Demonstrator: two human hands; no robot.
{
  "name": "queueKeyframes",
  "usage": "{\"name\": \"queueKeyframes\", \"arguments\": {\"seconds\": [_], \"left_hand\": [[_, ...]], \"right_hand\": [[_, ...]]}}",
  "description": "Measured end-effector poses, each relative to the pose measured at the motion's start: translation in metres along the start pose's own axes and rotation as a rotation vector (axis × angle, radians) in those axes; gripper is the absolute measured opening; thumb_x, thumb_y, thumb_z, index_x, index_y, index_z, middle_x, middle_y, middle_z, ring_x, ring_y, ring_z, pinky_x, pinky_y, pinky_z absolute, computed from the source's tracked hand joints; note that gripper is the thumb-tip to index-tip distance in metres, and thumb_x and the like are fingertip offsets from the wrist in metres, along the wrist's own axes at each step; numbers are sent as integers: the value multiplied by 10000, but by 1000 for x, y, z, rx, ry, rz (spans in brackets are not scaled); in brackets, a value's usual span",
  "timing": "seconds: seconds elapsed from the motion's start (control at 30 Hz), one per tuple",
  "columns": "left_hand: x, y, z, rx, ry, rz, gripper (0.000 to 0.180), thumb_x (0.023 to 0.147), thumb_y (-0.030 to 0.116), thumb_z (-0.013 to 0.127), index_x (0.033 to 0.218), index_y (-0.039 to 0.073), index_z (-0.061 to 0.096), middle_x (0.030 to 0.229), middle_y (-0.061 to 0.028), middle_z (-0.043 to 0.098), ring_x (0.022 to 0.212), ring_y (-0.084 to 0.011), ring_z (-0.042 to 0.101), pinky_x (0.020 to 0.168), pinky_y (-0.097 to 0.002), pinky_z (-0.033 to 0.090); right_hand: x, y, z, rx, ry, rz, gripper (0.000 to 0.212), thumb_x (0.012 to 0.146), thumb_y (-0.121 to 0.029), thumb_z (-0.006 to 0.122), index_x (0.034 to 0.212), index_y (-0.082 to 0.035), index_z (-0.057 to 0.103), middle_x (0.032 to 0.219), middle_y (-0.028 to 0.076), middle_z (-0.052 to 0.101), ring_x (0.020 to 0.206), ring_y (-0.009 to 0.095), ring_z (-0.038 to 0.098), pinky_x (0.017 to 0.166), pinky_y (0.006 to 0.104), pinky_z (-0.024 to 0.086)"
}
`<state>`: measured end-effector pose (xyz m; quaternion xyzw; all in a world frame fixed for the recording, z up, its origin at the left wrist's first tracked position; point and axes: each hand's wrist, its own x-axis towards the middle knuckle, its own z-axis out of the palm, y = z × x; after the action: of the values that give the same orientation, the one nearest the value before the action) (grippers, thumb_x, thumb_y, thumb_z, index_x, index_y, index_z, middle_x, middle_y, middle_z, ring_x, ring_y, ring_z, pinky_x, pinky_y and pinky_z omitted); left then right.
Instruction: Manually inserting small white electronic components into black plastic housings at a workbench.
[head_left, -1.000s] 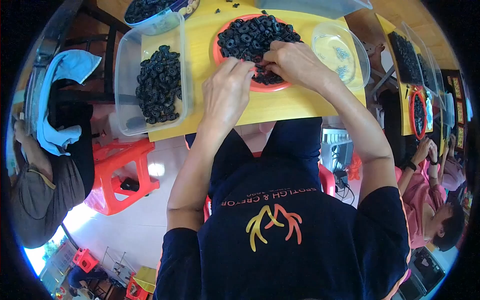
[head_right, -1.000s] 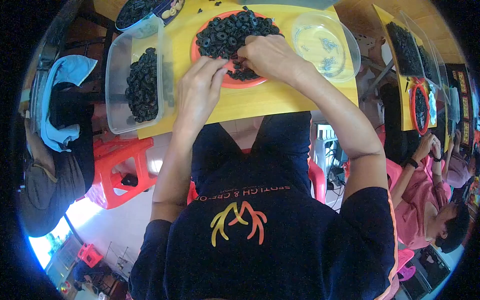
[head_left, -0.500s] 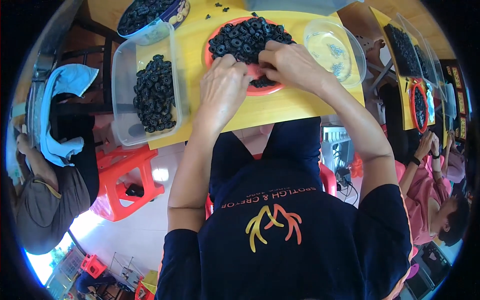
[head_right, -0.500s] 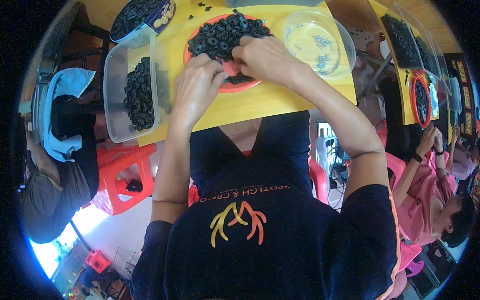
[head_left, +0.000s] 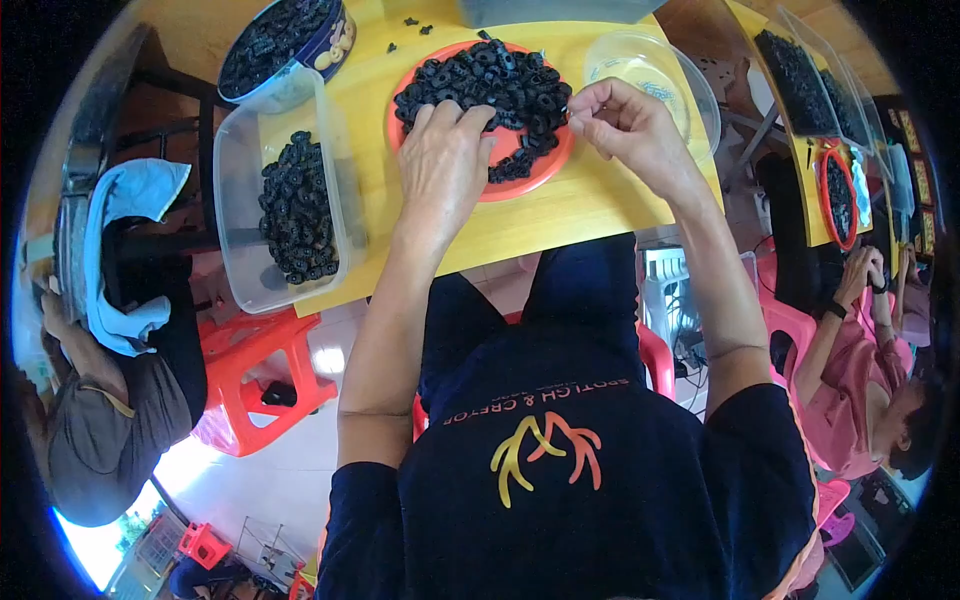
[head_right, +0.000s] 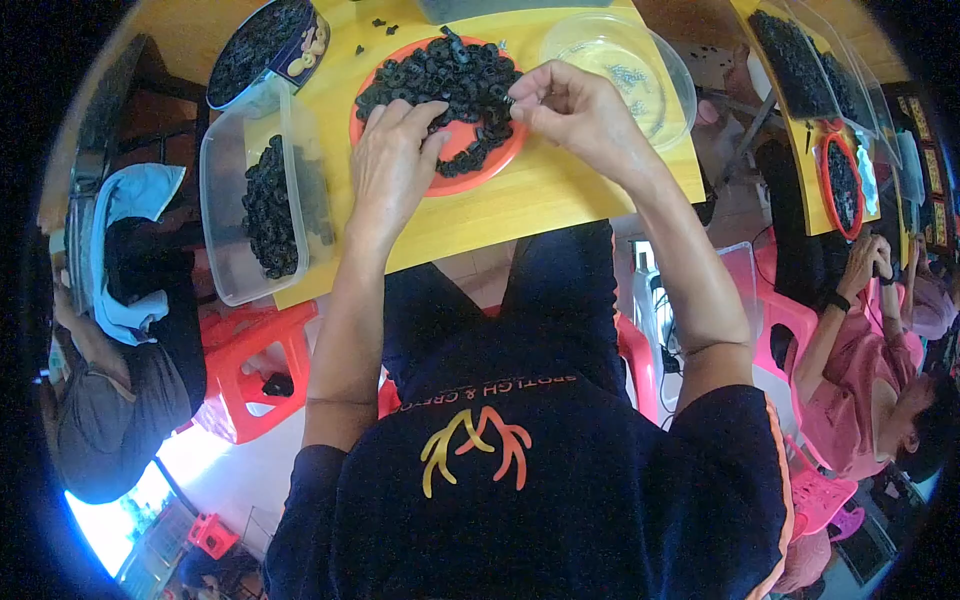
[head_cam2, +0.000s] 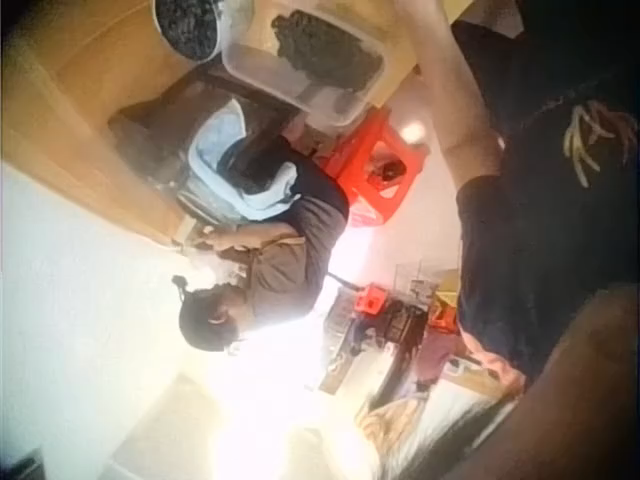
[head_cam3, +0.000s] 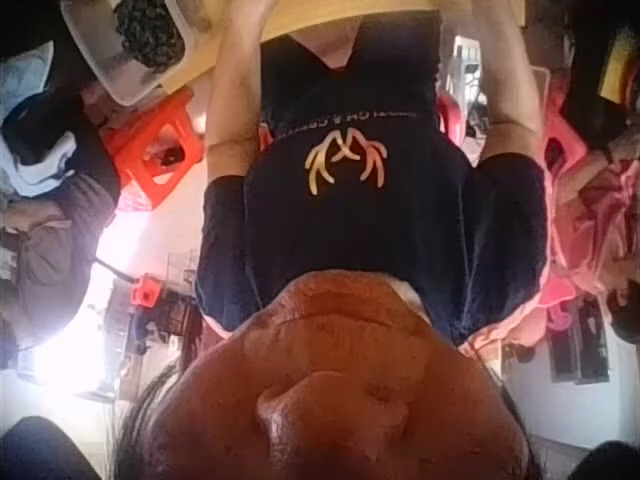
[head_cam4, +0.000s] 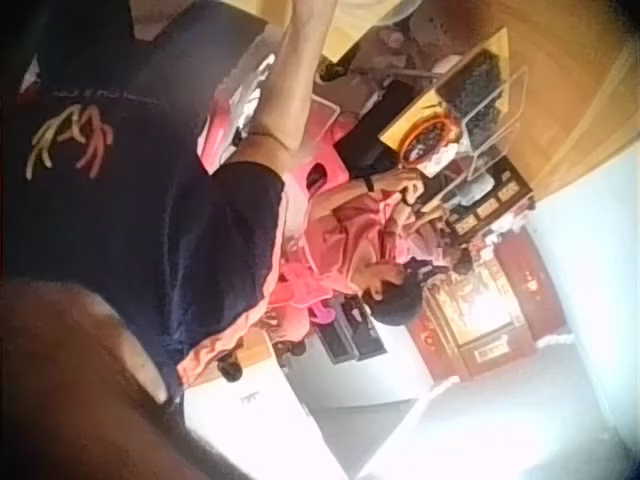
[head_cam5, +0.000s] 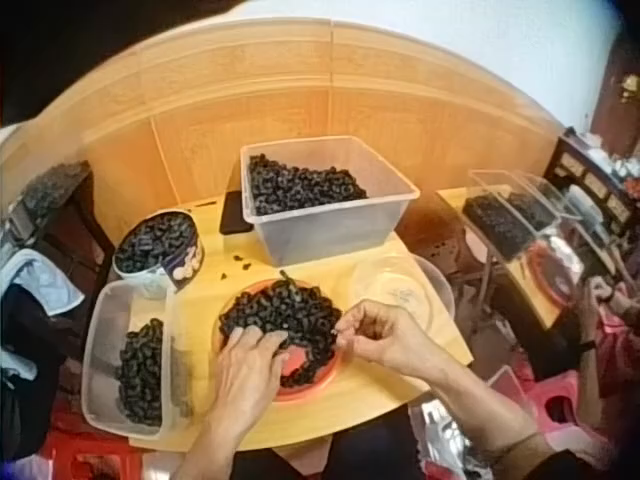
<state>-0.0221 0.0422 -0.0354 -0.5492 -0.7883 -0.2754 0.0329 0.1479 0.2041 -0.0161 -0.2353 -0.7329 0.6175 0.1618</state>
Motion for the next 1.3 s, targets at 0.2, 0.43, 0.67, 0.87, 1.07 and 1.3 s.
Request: {"name": "queueKeyframes", "arguments": {"seconds": [0.2, 0.43, 0.67, 0.87, 1.07, 1.3], "left_hand": [[-4, -2, 5, -18, 17, 55, 180, 805, 119, 711, 977, 65, 721, 877, -114, 617, 844, -281, 596, 769, -377, 480], [-12, 14, -7, -943, -112, -386, 155, 840, 99, 723, 982, 38, 728, 884, -31, 667, 795, -136, 627, 736, -261, 495], [-25, 18, -19, -1368, -111, -357, 226, 898, 59, 671, 1118, 7, 663, 952, -38, 666, 790, -89, 574, 718, -233, 465], [-28, 21, -22, -1690, -114, -387, 223, 917, 42, 642, 1133, -12, 643, 900, -51, 648, 754, -102, 557, 709, -234, 461], [-28, 26, -24, -1626, -35, -354, 181, 925, 16, 617, 1102, -26, 626, 910, -74, 659, 776, -122, 615, 731, -250, 516], [-29, 30, -30, -1317, 26, -355, 164, 892, 5, 655, 1052, 3, 625, 908, -53, 655, 760, -119, 650, 687, -248, 553]], "right_hand": [[-14, 4, 6, 3, 37, -29, 173, 911, -133, 672, 1050, -37, 636, 830, -30, 638, 711, 17, 544, 607, 192, 425], [-20, -7, 15, 205, -5, -1, 181, 899, -136, 692, 1045, -32, 669, 806, -24, 635, 660, 29, 530, 593, 194, 425], [-25, -25, 30, 401, -43, -7, 166, 892, -119, 696, 1024, -19, 685, 705, -19, 610, 578, 43, 509, 573, 199, 419], [-28, -30, 34, 414, -90, -41, 160, 904, -93, 678, 1036, -6, 658, 799, 12, 626, 590, 49, 520, 557, 200, 434], [-31, -34, 43, 412, -91, -57, 170, 908, -112, 679, 1047, -15, 669, 778, 2, 649, 591, 45, 518, 573, 187, 422], [-33, -34, 47, 405, -71, -65, 162, 908, -111, 681, 1039, -16, 670, 809, 0, 653, 608, 42, 522, 573, 183, 426]]}}
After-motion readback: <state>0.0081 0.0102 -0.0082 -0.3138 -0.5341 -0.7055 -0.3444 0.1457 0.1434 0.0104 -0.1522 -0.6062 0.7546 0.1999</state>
